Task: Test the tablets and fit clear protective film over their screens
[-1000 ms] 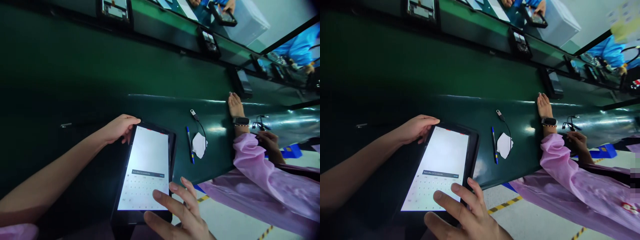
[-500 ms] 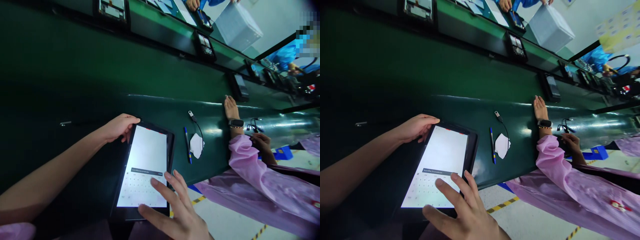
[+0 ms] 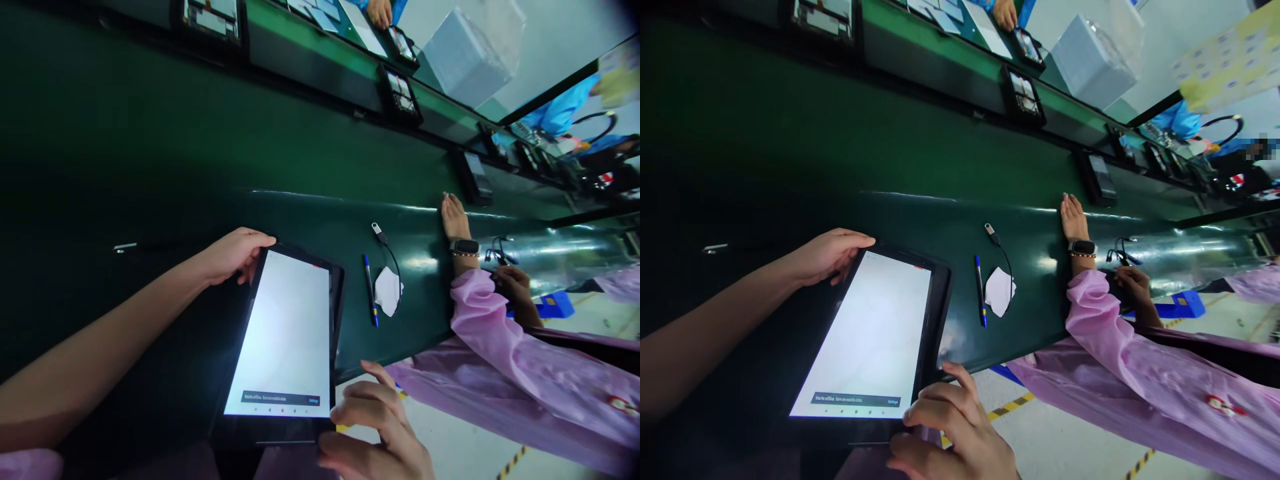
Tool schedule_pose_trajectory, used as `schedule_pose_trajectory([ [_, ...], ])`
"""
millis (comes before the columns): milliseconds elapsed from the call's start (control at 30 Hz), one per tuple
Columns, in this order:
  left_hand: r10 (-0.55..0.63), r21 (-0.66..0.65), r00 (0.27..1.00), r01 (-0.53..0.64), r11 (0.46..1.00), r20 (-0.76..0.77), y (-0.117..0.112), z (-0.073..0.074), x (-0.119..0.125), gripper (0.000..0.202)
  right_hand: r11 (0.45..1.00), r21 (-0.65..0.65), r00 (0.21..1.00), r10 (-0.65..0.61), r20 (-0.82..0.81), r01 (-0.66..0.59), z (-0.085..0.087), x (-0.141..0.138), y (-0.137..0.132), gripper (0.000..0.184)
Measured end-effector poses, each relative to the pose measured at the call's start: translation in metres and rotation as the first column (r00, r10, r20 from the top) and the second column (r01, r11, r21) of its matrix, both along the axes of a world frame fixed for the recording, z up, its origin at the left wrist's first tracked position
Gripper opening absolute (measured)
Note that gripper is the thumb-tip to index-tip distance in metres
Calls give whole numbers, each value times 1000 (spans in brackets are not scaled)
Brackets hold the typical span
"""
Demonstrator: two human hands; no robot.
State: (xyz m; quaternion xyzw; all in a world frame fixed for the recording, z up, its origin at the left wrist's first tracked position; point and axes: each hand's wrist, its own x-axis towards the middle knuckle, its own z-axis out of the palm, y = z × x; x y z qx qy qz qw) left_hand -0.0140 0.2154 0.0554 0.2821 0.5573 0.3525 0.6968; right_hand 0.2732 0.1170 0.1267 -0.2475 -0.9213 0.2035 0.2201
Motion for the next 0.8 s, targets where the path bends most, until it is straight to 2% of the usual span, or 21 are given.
schedule_pose_trajectory([
  [133, -8, 3, 1000, 8, 1000, -2, 0, 1, 0, 30, 998, -52, 999, 34, 2, -34, 4, -2, 13, 17],
  [233, -30, 10, 1000, 30, 1000, -8, 0, 0, 0, 31, 993, -106, 994, 49, -97, -59, 0, -16, 48, 14],
  [367, -35, 37, 999, 36, 999, -28, 1, -3, -2, 34, 945, -323, 955, -147, -257, 58, -14, -46, 111, 8],
  [467, -33, 72, 999, 36, 997, -38, 0, -3, -3, 35, 879, -457, 883, -317, -345, 137, -30, -64, 153, 10],
  [567, -53, 89, 998, 56, 994, -40, -1, -4, -3, 34, 783, -585, 765, -506, -399, 213, -50, -72, 180, 19],
  [700, -100, 90, 994, 103, 991, -38, -3, -5, -5, 30, 606, -751, 624, -700, -347, 262, -76, -73, 198, 24],
  [800, -136, 82, 990, 138, 987, -35, -4, 0, -5, 29, 537, -794, 531, -778, -336, 285, -91, -70, 205, 21],
])
